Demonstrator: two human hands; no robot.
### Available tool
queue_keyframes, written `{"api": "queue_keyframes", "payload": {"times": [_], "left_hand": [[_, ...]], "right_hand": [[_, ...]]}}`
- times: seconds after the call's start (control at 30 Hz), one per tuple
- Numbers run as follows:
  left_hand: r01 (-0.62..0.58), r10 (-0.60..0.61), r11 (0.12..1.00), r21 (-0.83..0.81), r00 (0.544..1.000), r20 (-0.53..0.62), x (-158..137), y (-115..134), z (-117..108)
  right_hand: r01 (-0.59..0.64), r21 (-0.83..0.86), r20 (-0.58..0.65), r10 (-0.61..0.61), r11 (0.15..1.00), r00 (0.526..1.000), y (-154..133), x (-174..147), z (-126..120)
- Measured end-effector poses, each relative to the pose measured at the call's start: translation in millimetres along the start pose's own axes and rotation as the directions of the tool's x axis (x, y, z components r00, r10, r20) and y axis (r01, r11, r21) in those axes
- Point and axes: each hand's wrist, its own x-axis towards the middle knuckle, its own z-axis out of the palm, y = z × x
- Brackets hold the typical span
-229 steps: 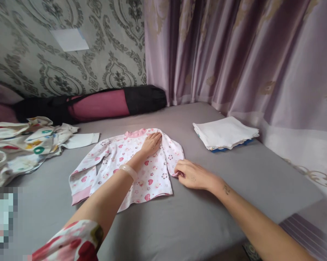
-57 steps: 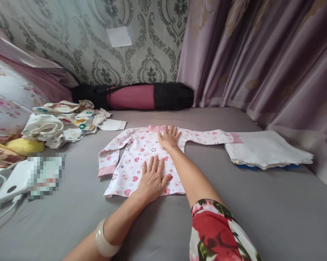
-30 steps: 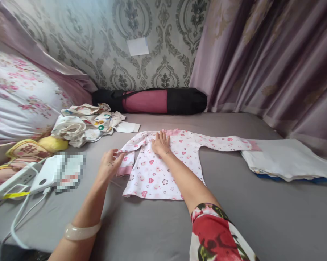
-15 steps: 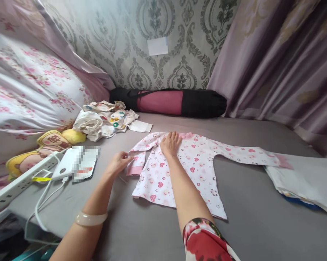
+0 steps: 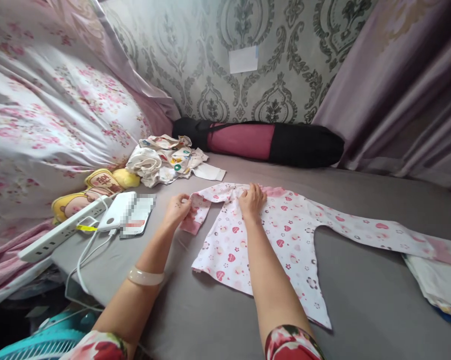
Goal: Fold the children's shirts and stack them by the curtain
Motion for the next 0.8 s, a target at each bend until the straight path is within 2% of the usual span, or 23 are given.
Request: {"api": "queue_keyframes", "payload": {"times": [0.17, 0.4, 0.53, 0.6, 0.7, 0.8], "left_hand": [[-0.115, 0.095, 0.984, -0.138, 0.986, -0.139, 8, 13, 6], [-0.256, 0.201, 0.955, -0.151, 0.931, -0.305, 33, 20, 10], [-0.279, 0.147, 0.895, -0.349, 0.922, -0.360, 53, 17, 16], [-0.227, 0.056, 0.835, -0.502, 0.941, -0.334, 62, 19, 18], [-0.048, -0.120, 0.693, -0.719, 0.976, -0.180, 71, 24, 17], [0.091, -0.230, 0.572, -0.815, 0.972, -0.052, 79, 30, 11]], "right_hand": [[0.078, 0.032, 0.086, -0.080, 0.996, 0.993, -7, -1, -8], [0.147, 0.013, 0.174, -0.147, 0.989, 0.974, -18, -10, -6], [0.177, 0.001, 0.197, -0.173, 0.984, 0.965, -20, -13, -3], [0.203, -0.004, 0.206, -0.197, 0.979, 0.958, -20, -14, -3], [0.231, -0.021, 0.220, -0.221, 0.973, 0.950, -21, -15, -2], [0.247, -0.053, 0.239, -0.228, 0.967, 0.944, -21, -16, -1]]}}
